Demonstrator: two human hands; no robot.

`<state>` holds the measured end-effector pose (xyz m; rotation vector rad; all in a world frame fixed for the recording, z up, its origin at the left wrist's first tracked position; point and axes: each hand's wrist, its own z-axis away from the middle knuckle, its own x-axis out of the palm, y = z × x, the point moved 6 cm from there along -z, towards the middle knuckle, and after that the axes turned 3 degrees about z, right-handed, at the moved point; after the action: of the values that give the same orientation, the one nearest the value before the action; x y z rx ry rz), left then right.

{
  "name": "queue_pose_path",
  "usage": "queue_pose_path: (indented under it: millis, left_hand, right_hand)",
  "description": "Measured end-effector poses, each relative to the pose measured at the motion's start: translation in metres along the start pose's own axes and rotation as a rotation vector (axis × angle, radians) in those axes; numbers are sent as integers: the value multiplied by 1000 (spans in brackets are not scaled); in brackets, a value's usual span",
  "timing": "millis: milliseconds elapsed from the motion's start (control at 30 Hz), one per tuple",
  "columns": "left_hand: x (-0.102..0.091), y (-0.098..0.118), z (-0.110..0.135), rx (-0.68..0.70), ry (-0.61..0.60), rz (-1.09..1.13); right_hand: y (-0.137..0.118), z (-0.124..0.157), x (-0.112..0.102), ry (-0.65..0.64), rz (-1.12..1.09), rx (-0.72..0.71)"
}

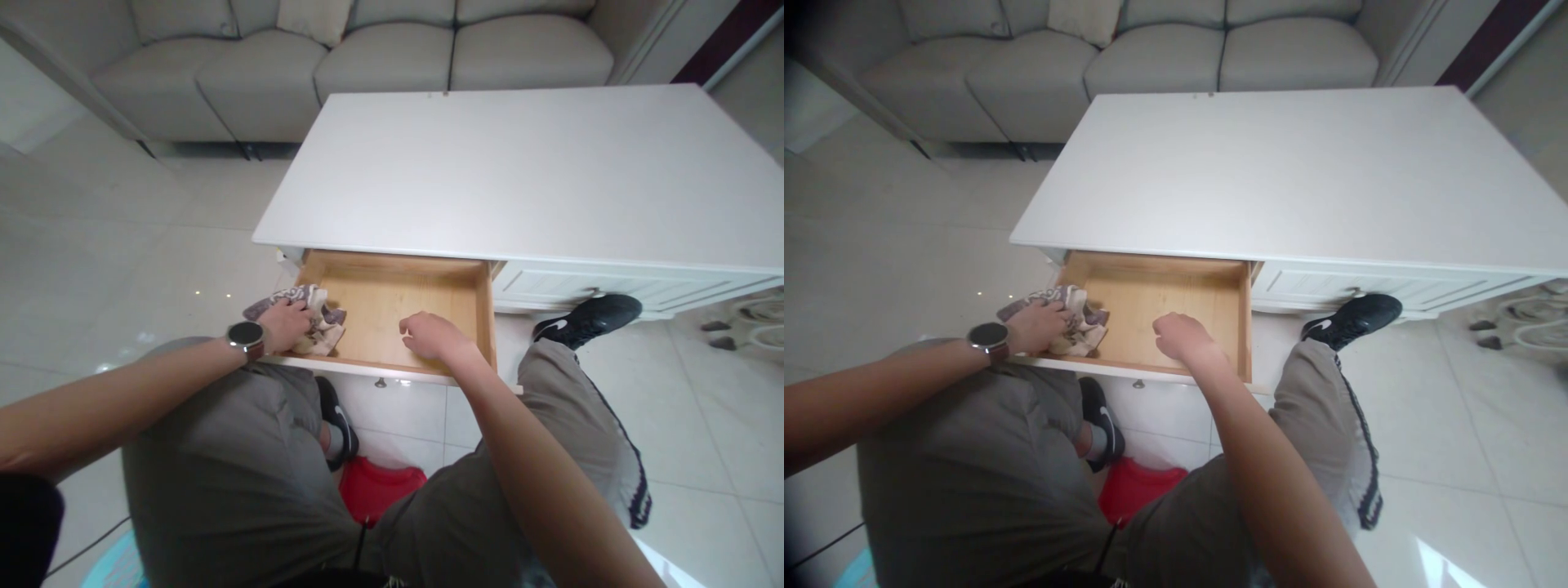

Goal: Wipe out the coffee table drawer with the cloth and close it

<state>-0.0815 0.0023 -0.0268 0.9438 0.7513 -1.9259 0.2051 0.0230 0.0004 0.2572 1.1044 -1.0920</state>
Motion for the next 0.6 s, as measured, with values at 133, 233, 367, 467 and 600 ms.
queue_pose_path:
  millis: [133, 233, 367, 467, 600]
  left_hand:
    - [19, -6, -17, 14, 20, 1]
    - [22, -10, -34, 3, 85, -26]
    - [19, -27, -61, -50, 148, -108]
    - [9, -48, -82, -71, 239, -48]
    - [-4, -71, -104, -109, 355, 117]
  right_hand:
    - [-1, 0, 2, -5, 24, 3]
    - [-8, 2, 8, -81, -11, -34]
    - [-23, 8, 21, -280, -84, -101]
    - [-31, 10, 20, -300, -37, -98]
    - [-34, 10, 17, -300, -4, -102]
